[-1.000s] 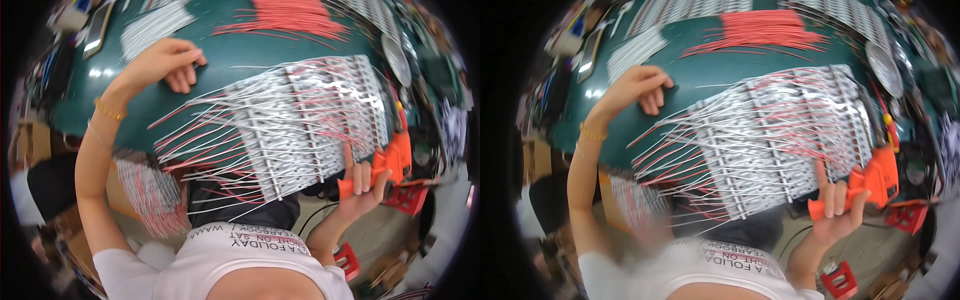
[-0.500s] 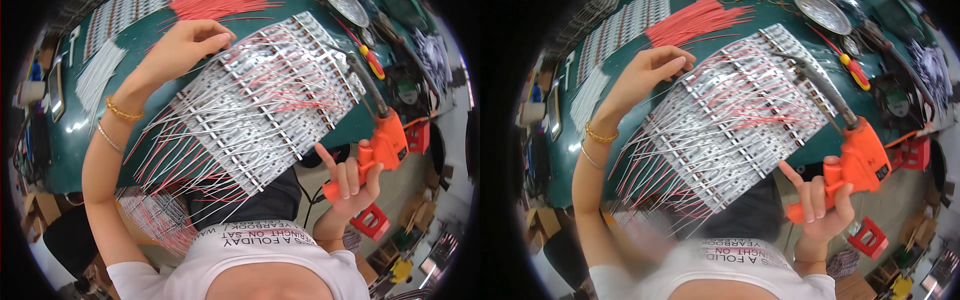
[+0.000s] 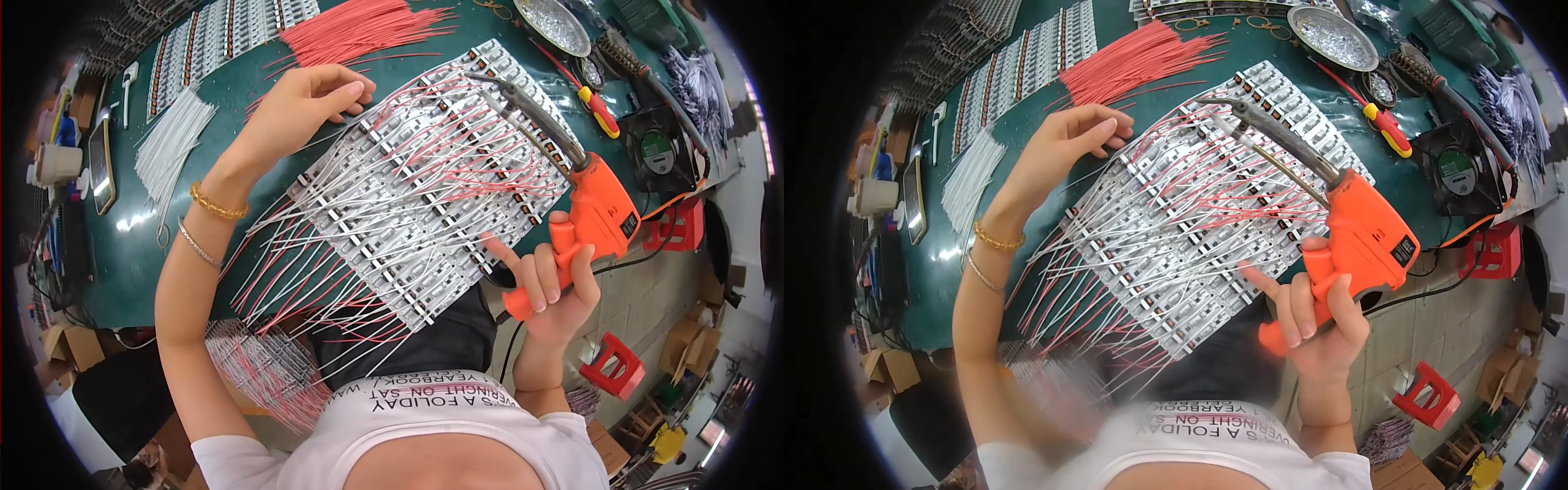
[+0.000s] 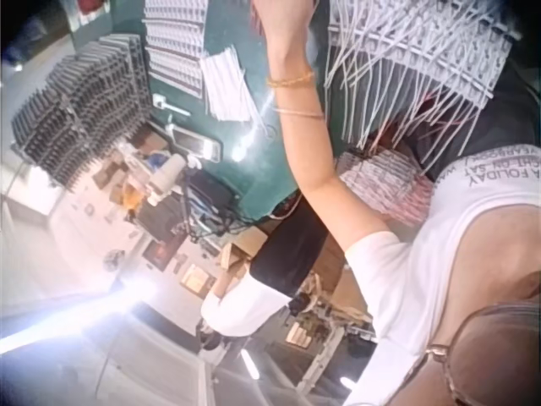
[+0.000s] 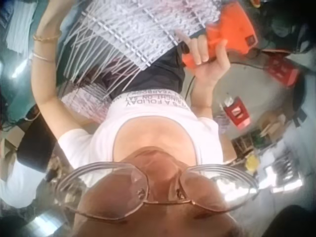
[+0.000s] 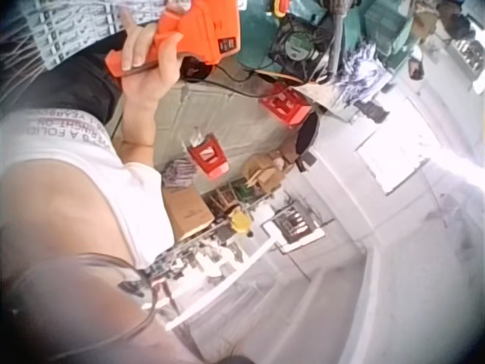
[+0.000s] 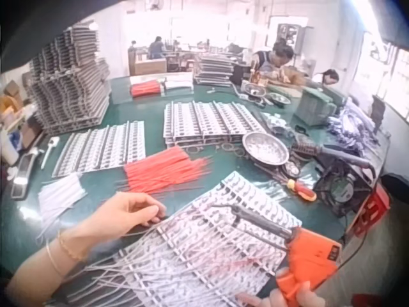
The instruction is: The person uses a soldering iron to attach red and white wires to a grid of electronic components on a green workbench. They systematically move from one connection point to the next, holding the wire with one hand and the tool with the other.
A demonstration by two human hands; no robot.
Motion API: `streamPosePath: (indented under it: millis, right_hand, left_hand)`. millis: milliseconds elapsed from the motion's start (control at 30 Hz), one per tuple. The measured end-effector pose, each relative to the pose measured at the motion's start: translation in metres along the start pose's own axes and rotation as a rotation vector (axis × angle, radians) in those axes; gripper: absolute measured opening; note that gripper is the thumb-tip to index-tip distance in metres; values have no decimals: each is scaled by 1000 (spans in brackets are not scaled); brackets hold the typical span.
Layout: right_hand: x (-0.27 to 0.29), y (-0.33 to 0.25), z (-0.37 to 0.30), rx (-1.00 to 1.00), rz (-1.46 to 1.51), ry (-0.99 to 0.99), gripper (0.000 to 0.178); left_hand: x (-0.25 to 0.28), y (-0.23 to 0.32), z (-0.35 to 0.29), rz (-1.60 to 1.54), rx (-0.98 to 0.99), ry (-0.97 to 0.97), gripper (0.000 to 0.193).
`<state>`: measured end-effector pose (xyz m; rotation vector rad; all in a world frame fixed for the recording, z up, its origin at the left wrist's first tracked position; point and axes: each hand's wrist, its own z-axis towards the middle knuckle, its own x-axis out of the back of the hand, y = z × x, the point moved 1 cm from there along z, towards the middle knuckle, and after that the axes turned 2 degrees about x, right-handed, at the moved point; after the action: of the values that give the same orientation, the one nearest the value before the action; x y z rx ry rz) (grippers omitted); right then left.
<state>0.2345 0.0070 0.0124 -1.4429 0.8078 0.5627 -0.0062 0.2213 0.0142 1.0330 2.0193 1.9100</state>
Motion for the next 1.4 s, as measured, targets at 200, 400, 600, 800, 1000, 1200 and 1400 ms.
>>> streamPosePath:
  millis: [200,400,600,800,1000,1200,1400]
  right_hand:
    - [-11,4,17,-41,-39,27,41]
    - [-23,10,24,-90,-114,81,41]
    - [-33,14,45,-71,-93,62,38]
    - [-41,21,67,-81,-77,-10,36]
    - [-44,15,80,-95,-8,19,38]
    - [-50,12,92,-86,96,-30,37]
    - [-52,8,82,-80,71,-11,39]
  left_hand:
    - [0,-4,-1,-31,18,-9,28]
    - [0,-9,1,-73,16,-46,27]
    - [-1,-10,5,-67,34,-74,24]
    - [4,-10,7,-178,47,-17,21]
    - [19,-8,53,515,-346,519,13]
    - [16,-10,122,1068,-521,644,16]
    - [14,-10,125,1146,-474,609,11]
